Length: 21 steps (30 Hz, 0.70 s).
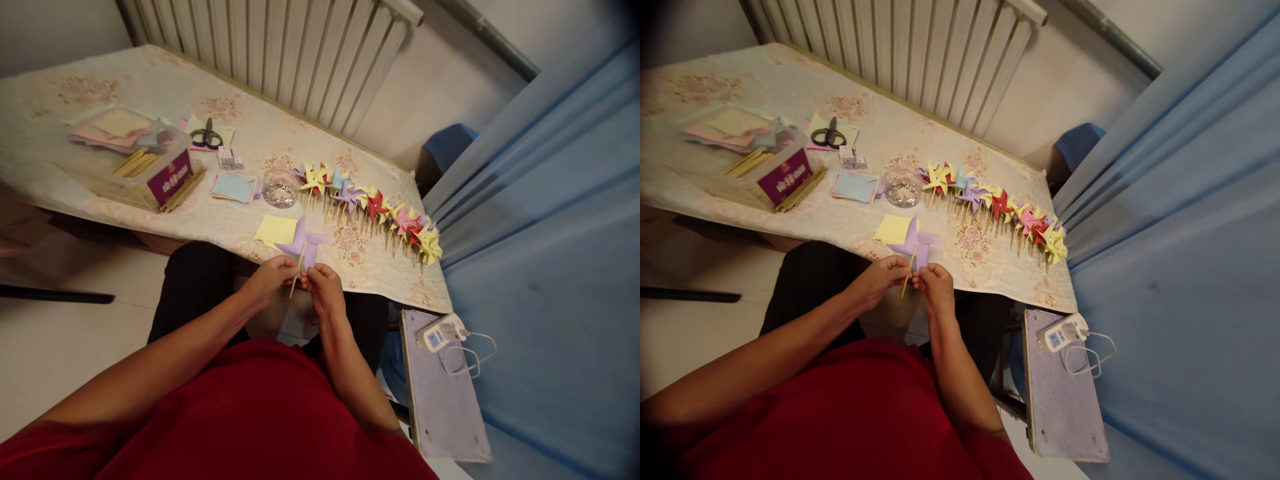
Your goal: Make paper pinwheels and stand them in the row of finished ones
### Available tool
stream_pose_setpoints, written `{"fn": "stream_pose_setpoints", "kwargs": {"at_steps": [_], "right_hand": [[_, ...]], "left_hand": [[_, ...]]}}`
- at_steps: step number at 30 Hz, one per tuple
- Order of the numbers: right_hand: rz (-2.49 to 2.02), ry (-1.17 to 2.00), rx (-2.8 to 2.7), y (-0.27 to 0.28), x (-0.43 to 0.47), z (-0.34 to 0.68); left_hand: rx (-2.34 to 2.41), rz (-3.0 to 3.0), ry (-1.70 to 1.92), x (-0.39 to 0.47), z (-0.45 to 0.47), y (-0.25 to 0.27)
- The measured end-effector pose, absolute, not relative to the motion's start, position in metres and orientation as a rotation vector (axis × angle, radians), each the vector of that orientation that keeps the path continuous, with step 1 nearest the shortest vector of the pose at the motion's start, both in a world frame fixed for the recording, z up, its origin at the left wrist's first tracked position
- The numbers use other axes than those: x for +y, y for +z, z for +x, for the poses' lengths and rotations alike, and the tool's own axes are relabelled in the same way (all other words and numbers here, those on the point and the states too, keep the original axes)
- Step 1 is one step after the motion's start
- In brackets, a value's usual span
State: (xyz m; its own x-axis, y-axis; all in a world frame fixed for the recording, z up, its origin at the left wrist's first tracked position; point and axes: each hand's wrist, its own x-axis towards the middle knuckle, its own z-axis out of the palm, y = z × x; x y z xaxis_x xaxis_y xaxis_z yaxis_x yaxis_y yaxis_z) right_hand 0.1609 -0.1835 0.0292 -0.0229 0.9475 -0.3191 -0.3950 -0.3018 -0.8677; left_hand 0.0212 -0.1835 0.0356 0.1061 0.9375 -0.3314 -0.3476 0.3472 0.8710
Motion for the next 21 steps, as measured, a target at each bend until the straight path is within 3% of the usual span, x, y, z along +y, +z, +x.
{"fn": "stream_pose_setpoints", "kwargs": {"at_steps": [21], "right_hand": [[-1.12, 1.457, -0.767, 0.0278, -0.184, 0.1582]], "left_hand": [[1.039, 0.721, 1.061, -0.1851, 0.0237, 0.0419]]}}
